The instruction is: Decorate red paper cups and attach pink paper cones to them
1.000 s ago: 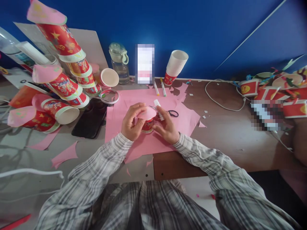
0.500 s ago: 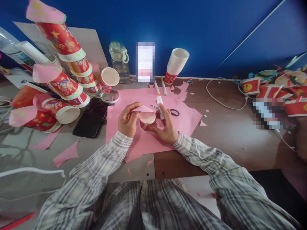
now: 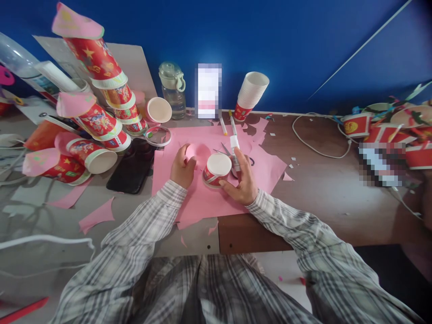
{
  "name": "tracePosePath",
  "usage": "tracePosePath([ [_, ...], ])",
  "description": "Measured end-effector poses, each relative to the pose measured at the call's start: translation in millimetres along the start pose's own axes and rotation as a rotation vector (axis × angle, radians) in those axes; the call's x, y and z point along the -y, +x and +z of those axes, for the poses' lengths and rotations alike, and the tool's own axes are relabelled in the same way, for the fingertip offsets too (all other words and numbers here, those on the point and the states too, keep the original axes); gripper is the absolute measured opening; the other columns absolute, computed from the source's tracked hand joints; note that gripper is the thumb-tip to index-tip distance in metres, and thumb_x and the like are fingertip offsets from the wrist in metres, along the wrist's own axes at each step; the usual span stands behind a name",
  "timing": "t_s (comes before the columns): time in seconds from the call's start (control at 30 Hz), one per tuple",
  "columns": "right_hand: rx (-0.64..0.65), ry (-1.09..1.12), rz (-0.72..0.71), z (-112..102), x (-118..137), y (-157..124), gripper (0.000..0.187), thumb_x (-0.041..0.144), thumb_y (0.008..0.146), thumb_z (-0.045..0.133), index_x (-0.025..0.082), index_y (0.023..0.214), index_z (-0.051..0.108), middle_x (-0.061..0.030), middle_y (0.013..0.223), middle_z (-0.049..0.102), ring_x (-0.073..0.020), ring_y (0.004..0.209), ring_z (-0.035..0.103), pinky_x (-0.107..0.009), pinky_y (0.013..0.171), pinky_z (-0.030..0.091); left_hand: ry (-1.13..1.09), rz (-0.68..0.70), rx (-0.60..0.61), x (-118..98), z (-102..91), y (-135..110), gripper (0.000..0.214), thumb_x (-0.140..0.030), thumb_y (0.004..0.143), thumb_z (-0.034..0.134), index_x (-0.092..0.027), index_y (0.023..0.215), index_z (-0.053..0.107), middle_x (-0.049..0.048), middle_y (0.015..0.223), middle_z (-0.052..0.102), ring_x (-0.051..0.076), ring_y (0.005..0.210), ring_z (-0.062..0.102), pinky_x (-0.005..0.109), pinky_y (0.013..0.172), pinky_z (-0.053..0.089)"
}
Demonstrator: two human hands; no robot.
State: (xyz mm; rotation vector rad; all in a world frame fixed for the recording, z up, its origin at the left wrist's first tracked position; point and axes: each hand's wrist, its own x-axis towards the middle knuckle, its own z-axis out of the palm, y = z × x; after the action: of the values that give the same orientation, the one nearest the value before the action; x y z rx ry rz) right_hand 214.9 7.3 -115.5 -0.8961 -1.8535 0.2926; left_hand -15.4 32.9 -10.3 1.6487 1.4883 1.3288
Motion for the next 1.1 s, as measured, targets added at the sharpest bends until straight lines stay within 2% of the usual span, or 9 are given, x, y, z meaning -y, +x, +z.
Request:
tracePosePath([
  [0.1,-0.037,0.060,0.012,-5.5,-1.7,4.5,0.119,0.044,0.091,0.086,0.033,0.199,0.037,-0.0174,0.154,0.075,-0.0439,0.131,0.083,-0.075,0.113,0.080,0.020,-0.001,0.012,6.7,3.1,-0.7,0.044,-0.025,0.075,0.054,-0.013,0.116,0.042,0.0143,0.119,0.048,0.025,0.111,0.046,0.045,0.096,0.038],
  [0.23,-0.002,0.072,0.192,-10.5,-1.6,7.3,0.120,0.051,0.084,0.094,0.031,0.193,0.050,-0.0187,0.154,0.073,-0.0483,0.138,0.081,-0.080,0.122,0.076,-0.066,0.057,0.069,10.0,6.4,-5.5,0.051,-0.029,0.078,0.051,-0.011,0.123,0.033,0.0183,0.122,0.043,0.025,0.113,0.045,0.047,0.096,0.038],
  [0.43,-0.014,0.091,0.212,-11.3,-1.3,8.1,0.119,0.056,0.085,0.094,0.029,0.192,0.051,-0.0189,0.153,0.074,-0.0483,0.138,0.080,-0.083,0.127,0.072,-0.090,0.301,0.040,-22.7,-8.4,-15.4,0.040,-0.029,0.082,0.046,-0.019,0.120,0.039,0.0132,0.127,0.041,0.025,0.124,0.035,0.050,0.104,0.029],
  [0.6,-0.017,0.126,0.149,-11.0,7.9,5.0,0.118,0.057,0.092,0.095,0.028,0.196,0.047,-0.0199,0.154,0.076,-0.0474,0.137,0.082,-0.079,0.126,0.075,-0.410,0.226,0.363,-41.8,-5.0,-29.6,0.079,-0.051,0.064,0.062,-0.022,0.128,0.027,0.0149,0.132,0.036,0.031,0.124,0.034,0.049,0.105,0.029],
  [0.7,-0.003,0.147,0.109,-11.1,13.7,1.5,0.121,0.056,0.090,0.099,0.030,0.196,0.047,-0.0189,0.151,0.079,-0.0457,0.131,0.085,-0.077,0.121,0.077,-0.447,0.139,0.395,-40.5,3.1,-36.8,0.090,-0.049,0.058,0.068,-0.022,0.130,0.022,0.0152,0.132,0.034,0.031,0.124,0.033,0.049,0.105,0.028],
  [0.8,0.035,0.193,0.093,-13.1,16.0,2.0,0.124,0.052,0.083,0.103,0.035,0.195,0.051,-0.0165,0.149,0.081,-0.0456,0.128,0.086,-0.079,0.116,0.079,-0.441,0.041,0.369,-37.3,7.9,-40.8,0.082,-0.041,0.061,0.069,-0.022,0.128,0.025,0.0144,0.128,0.040,0.029,0.118,0.041,0.049,0.101,0.032],
  [0.93,-0.019,0.381,0.252,-22.9,13.0,17.6,0.105,0.055,0.086,0.094,0.041,0.185,0.063,-0.0084,0.127,0.083,-0.0352,0.102,0.088,-0.065,0.089,0.083,-0.459,-0.049,0.381,-33.4,11.9,-41.2,0.068,-0.040,0.059,0.071,-0.019,0.116,0.040,0.0112,0.109,0.054,0.026,0.100,0.053,0.045,0.089,0.043],
  [1.03,-0.116,0.598,0.363,-35.7,15.0,36.1,0.069,0.060,0.099,0.088,0.037,0.163,0.078,0.0010,0.094,0.077,-0.0210,0.065,0.071,-0.044,0.059,0.070,-0.479,-0.115,0.397,-31.3,14.8,-38.6,0.059,-0.042,0.056,0.072,-0.015,0.103,0.048,0.0087,0.092,0.059,0.023,0.086,0.056,0.041,0.077,0.047],
  [1.1,-0.112,0.656,0.425,-44.4,22.4,46.8,0.055,0.064,0.100,0.091,0.035,0.146,0.084,0.0049,0.078,0.071,-0.0181,0.054,0.061,-0.037,0.050,0.061,-0.481,-0.143,0.404,-30.7,16.0,-36.4,0.058,-0.043,0.055,0.072,-0.014,0.100,0.050,0.0081,0.089,0.059,0.022,0.083,0.056,0.040,0.075,0.047],
])
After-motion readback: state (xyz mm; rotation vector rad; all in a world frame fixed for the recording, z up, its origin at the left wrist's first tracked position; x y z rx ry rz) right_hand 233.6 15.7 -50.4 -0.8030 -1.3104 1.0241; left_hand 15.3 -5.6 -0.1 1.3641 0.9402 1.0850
